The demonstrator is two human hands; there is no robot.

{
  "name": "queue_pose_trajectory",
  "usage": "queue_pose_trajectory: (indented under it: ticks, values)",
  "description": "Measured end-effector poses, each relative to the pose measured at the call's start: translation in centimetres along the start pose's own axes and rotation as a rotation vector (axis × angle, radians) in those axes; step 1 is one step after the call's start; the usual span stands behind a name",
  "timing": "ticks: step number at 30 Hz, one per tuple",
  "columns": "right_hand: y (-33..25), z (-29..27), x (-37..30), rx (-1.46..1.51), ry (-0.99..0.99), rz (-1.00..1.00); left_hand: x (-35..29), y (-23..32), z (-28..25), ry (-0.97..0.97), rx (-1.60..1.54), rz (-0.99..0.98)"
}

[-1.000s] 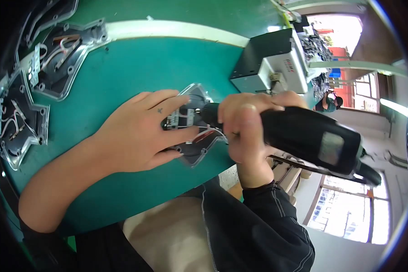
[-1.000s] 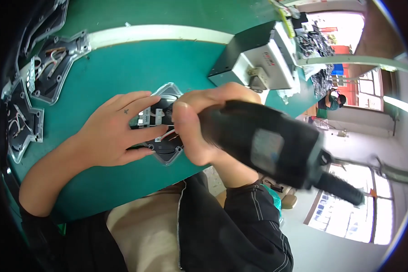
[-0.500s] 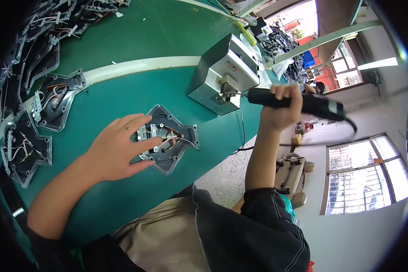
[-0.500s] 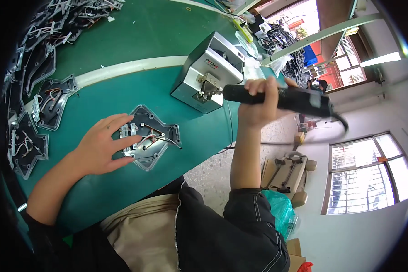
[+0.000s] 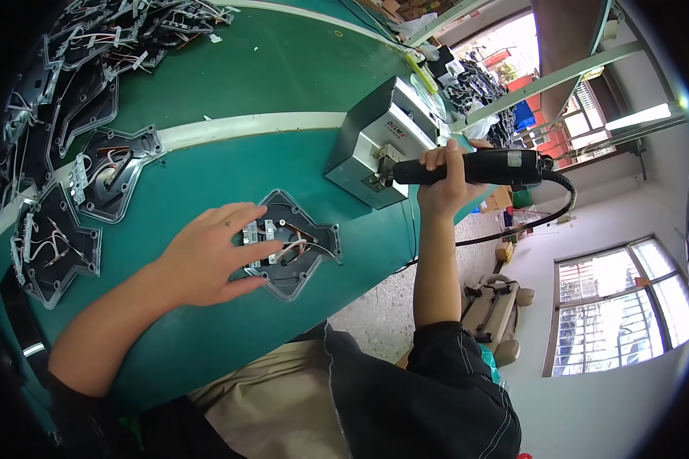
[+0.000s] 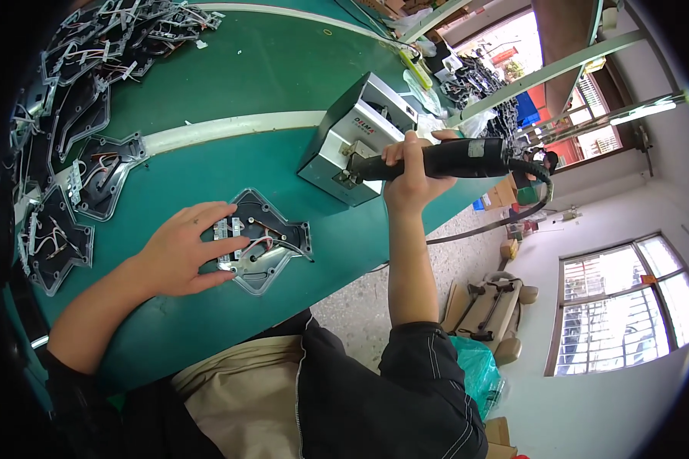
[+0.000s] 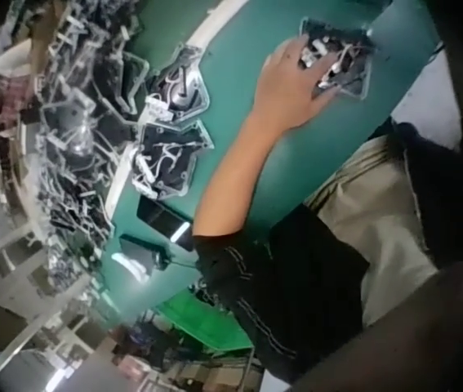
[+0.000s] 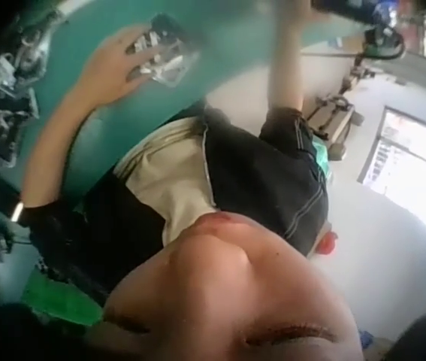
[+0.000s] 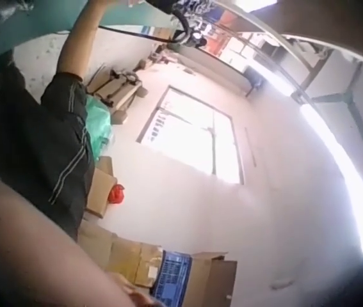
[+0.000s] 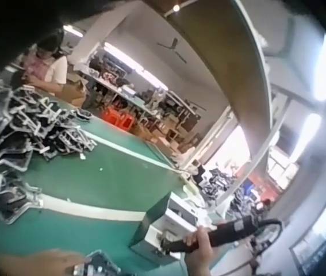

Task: Assembling black plastic components using a handheld electric screwdriver at a factory workstation.

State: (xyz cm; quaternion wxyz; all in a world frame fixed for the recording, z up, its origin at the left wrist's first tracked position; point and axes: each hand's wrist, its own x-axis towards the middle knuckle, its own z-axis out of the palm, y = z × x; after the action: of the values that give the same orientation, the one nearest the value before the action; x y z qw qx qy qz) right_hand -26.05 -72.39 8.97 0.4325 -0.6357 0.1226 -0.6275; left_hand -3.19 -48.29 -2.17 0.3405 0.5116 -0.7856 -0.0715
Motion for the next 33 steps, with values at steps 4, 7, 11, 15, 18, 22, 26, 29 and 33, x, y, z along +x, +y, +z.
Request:
queue_pose_trajectory:
  ticks: [4,7,11,15,18,22,26,29,33]
  values:
    - [0.3,-0.2,0.0,0.005,0.001,-0.009,0.1,0.0,0.1,0.001,-0.010,-0.003]
    - [0.4,0.0,-0.1,-0.009,-0.004,-0.010,0.1,0.0,0.1,-0.001,-0.013,0.001]
    - [0.2,0.2,-0.1,-0.022,-0.029,-0.013,0.1,0.1,0.0,0.014,0.020,0.014]
    - [-0.1,-0.1,0.1,-0.008,0.003,0.042,0.1,0.0,0.1,0.018,0.008,0.010]
    - [-0.2,-0.2,0.3,-0.002,0.027,0.081,-0.2,-0.2,0.1,0.024,-0.007,0.003]
    - [-0.4,-0.8,0.6,0.015,0.065,0.068,0.4,0.3,-0.2,0.009,0.004,0.003]
    - [-0.4,-0.6,0.8,0.014,0.046,0.048,0.3,0.0,-0.1,0.016,0.005,0.007]
    - [-0.4,0.0,0.4,0.005,0.027,0.055,0.2,-0.1,0.0,0.015,0.013,0.015]
    - [-0.3,-0.1,0.3,0.000,0.002,0.061,0.1,0.0,0.0,0.022,0.016,0.016]
